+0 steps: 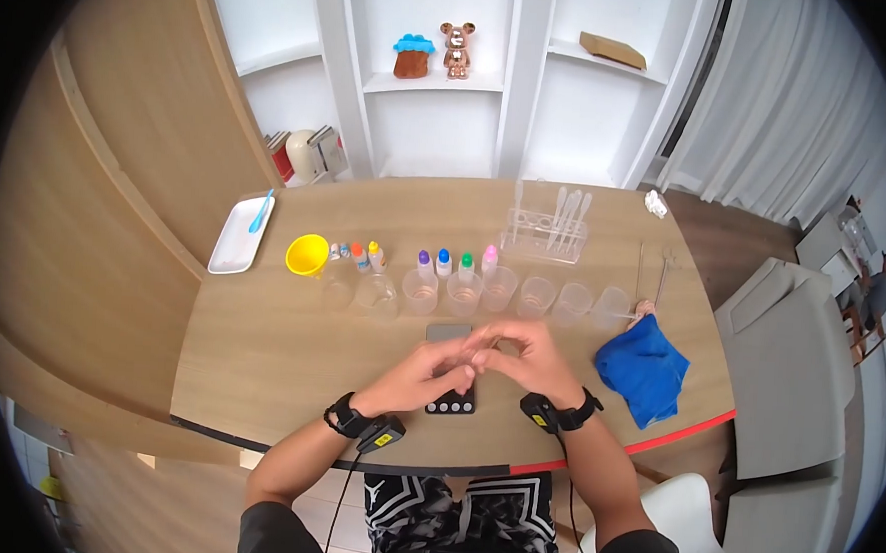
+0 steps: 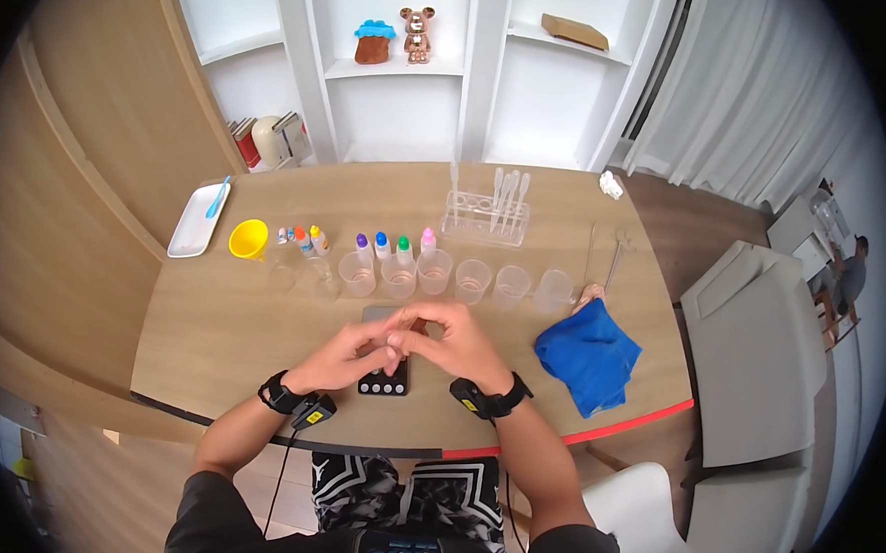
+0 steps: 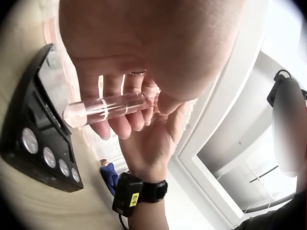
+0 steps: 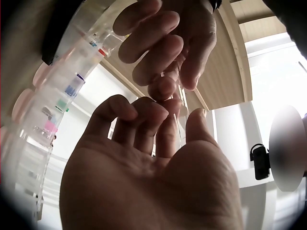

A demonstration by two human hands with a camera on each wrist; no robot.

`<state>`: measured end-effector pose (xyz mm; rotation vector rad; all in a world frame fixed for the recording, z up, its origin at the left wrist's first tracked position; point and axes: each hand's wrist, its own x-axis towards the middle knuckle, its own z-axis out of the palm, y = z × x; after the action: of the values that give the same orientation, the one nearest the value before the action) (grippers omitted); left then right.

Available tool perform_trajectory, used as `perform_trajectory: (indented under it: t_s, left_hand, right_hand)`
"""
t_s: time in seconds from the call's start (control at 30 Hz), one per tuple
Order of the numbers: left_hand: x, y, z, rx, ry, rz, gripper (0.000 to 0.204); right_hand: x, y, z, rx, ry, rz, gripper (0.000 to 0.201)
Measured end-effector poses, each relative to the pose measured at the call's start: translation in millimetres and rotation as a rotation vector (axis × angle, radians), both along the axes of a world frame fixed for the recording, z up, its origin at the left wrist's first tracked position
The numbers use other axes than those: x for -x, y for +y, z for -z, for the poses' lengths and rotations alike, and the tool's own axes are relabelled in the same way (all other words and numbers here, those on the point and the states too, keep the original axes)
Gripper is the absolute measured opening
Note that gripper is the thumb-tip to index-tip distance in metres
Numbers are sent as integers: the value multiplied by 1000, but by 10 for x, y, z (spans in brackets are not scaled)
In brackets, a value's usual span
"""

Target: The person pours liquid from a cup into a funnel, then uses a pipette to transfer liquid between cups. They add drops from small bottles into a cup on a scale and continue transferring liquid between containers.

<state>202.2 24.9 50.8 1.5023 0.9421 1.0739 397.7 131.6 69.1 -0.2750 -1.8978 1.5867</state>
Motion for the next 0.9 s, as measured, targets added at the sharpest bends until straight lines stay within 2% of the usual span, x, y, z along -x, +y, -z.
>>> perform_trajectory:
  t_s: [0.07,0.1,0.2,0.23,0.33,0.37,0.43,0.6,0.7,0.8,0.83,0.9]
  left_hand:
    - [98,18,93,45,-45,33,27]
    - [140,-5,127,55,-88,25,16]
    - [311,6,184,123,-238,69,12]
    - [296,-18,103,133,-262,10,18]
    - [409,-54,249,89,-307,-62,22]
    - [429,-82,250,147,-337,-62,16]
    - [436,-85,296,152,-320,-71,17]
    - [428,-31,354,129,-345,-11,24]
    - [422,-25,314,84,-345,2,26]
    - [442,-18,355,60,-315,35,27]
    - [441,-11,377,60,-315,51,27]
    - [417,-19,371,57,-327,65,24]
  right_hand:
    - [17,0,-6,-28,-13,-4,16]
    - [31,-10,-1,-35,-18,3,17]
    - [49,-21,36,-51,-40,25,21]
    - [57,-40,21,-40,-44,40,20]
    - [55,-26,25,-90,-85,87,17]
    - [48,-28,31,-118,-101,102,16]
    - [41,-11,31,-163,-113,111,13]
    - [33,40,7,-217,-114,192,9]
    - [40,128,-53,-139,-113,340,9]
    - [69,308,-234,-176,-202,458,9]
    - [121,422,-317,-397,-247,489,11]
    - [320,558,-546,-552,-372,522,15]
